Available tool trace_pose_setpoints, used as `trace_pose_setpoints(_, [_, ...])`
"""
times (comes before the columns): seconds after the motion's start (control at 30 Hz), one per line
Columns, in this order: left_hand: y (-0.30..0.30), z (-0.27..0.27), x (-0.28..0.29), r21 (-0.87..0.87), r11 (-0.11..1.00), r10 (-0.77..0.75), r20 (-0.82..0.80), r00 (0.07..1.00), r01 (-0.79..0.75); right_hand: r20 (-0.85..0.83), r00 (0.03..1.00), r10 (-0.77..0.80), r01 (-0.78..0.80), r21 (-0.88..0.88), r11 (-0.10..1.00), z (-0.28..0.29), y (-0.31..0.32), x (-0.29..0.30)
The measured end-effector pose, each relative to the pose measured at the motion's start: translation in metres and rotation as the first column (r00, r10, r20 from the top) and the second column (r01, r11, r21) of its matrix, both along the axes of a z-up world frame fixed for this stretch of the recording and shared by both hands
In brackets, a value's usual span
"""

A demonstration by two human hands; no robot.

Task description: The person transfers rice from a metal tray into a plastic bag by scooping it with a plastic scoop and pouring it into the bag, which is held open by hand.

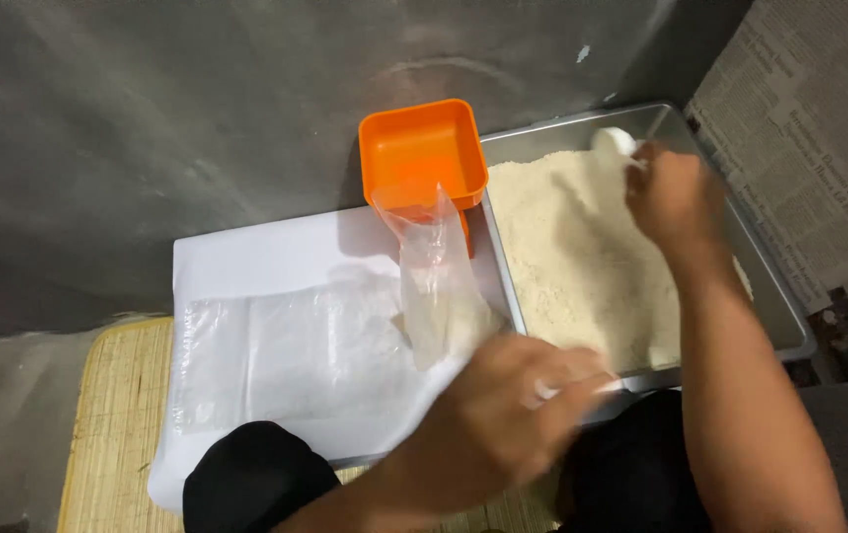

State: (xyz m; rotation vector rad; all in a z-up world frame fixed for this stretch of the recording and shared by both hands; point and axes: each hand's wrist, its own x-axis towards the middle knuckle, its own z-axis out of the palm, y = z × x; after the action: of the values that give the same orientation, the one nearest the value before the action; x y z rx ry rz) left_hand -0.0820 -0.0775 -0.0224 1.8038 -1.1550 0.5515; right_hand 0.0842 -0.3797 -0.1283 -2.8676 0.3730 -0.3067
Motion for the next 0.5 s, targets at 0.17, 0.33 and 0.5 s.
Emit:
trace_pose_setpoints(0.17, [-0.037,-0.1,0.019,0.245,0.969,-0.011,0.027,1.0,0.004,-0.063,0.997,-0.054,0.051,-0.041,0.998,-0.066,-0.063,0.008])
trace_pose_setpoints(0.33, [-0.03,-0.15,0.041,0.361,0.908,0.167,0.154,0.974,-0.213,-0.206,0.977,0.053,-0.006,0.225,0.974,-0.061,-0.048,0.002])
trace_pose_setpoints(0.5, [-0.029,-0.149,0.037,0.499,0.836,0.197,0.111,0.974,-0.226,-0.108,0.99,0.086,-0.008,0.58,0.815,-0.068,-0.061,-0.001])
